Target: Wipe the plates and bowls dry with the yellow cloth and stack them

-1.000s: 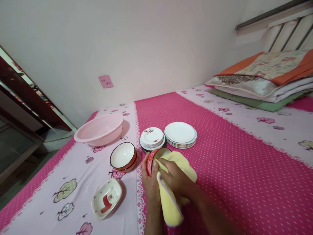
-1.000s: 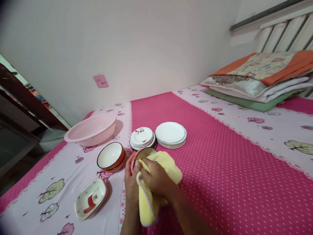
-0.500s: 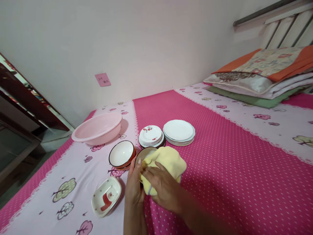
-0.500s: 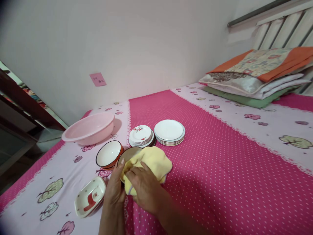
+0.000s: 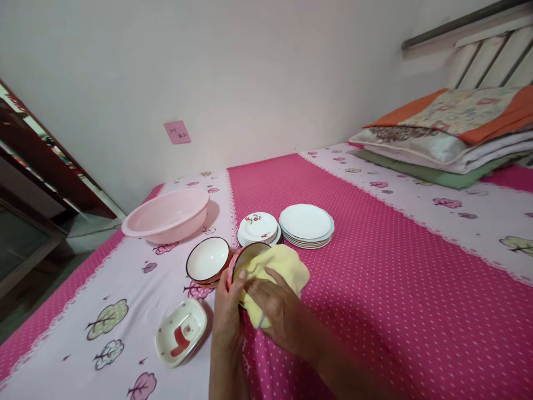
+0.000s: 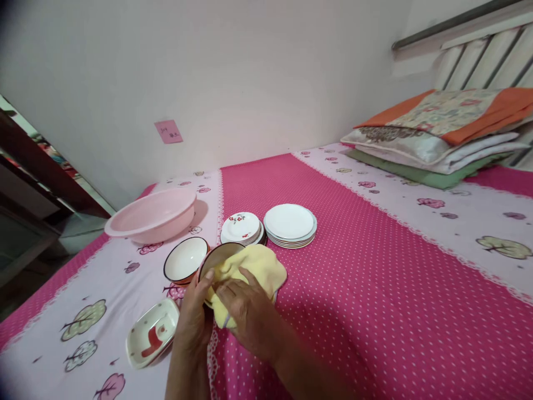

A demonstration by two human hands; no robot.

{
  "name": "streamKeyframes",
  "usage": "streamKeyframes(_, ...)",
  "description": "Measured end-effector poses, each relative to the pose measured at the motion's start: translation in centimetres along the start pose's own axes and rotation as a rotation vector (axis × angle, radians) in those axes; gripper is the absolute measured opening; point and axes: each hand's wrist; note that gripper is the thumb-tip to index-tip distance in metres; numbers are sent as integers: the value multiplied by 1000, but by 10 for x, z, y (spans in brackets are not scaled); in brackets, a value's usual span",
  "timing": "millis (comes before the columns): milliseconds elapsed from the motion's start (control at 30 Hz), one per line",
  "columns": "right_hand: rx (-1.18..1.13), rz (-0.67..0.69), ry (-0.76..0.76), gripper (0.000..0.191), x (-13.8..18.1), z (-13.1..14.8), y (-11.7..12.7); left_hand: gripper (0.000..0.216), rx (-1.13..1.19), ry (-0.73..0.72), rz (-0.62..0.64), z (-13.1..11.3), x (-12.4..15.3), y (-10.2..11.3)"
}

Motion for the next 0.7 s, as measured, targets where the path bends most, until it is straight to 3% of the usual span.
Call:
streamKeyframes(67,5,-13,-3,54,1,1,-4,62,-89,3,-11,-4,-3,8)
streamKeyframes(133,-6,-99,-58,40,0,5,-9,70,-151,-39,-46,-3,-1,9)
streamKeyframes(233,-40,-317,-217,14,-4,14,-13,81,-85,-97,-26,5,4,-2)
streamKeyframes(300,-55,-386,-294,10,-6,16,-12,75,-18,-110,9,11,6,-8)
streamKeyframes(367,-57,-302,-233,20,-5,15,-6,64,7,-115,14,15,5,-9)
streamKeyframes(467,9,-118,-22,45,0,7,9,56,-1,-121,-5,13,0,0)
streamKeyframes(533,74,-104,26,55,3,0,21,57,-45,-117,-27,9,-3,7)
streamKeyframes(633,72,-153,-83,57,5,-11,48,65,-120,-51,-87,3,-6,11)
streamKeyframes(700,48,-184,-344,47,3,-20,70,69,-149,6,-100,1,-8,12)
Point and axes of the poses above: each hand's wrist, its own x-axis away from the middle knuckle, its own y-axis out of the back of the hand, z = x × y, and after that the axes turned 8 degrees about -z, right-handed
